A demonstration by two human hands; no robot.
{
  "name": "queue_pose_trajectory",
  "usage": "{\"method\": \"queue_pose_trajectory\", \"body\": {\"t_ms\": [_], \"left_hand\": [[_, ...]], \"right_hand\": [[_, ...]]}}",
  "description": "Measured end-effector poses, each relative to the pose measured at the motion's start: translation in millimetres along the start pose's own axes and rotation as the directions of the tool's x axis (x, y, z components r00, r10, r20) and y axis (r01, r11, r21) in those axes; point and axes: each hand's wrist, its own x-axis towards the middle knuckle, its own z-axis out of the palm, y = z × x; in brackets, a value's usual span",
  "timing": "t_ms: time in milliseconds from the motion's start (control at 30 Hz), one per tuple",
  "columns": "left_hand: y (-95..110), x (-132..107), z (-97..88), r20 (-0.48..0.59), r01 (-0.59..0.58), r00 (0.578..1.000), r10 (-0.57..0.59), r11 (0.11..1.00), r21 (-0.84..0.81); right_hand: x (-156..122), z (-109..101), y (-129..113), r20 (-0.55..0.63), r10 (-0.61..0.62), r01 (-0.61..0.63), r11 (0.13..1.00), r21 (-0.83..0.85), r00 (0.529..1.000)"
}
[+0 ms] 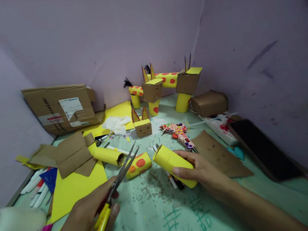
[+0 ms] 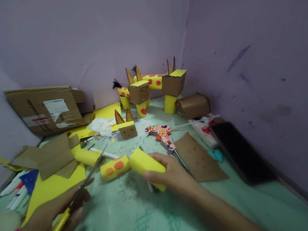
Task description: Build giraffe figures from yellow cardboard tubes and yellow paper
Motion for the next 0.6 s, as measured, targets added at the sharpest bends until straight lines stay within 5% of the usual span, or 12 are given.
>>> {"method": "queue_pose_trajectory", "body": {"t_ms": [167, 300, 433, 600], "left_hand": [[7.6, 0.8, -0.3, 0.043, -0.04, 0.998, 0.034, 0.989, 0.142], [14.4, 6.5, -4.1, 0.024, 0.037, 0.999, -0.04, 0.991, 0.132], [10.4, 14.1, -11.8, 0.142, 0.018, 0.989, -0.049, 0.977, 0.211], [11.9, 10.1, -15.8, 0.306, -0.13, 0.951, 0.052, 0.962, 0.242]], "right_hand": [[0.6, -2.9, 0.8, -0.054, -0.037, 0.041, 0.997, 0.069, 0.998], [1.1, -0.4, 0.3, 0.019, 0.007, -0.014, 0.917, 0.399, 1.0], [4.3, 1.2, -0.2, 0.032, 0.098, -0.095, 0.761, 0.641, 0.995], [5.9, -0.3, -2.1, -0.023, 0.04, -0.013, 0.727, 0.687, 0.999]]}}
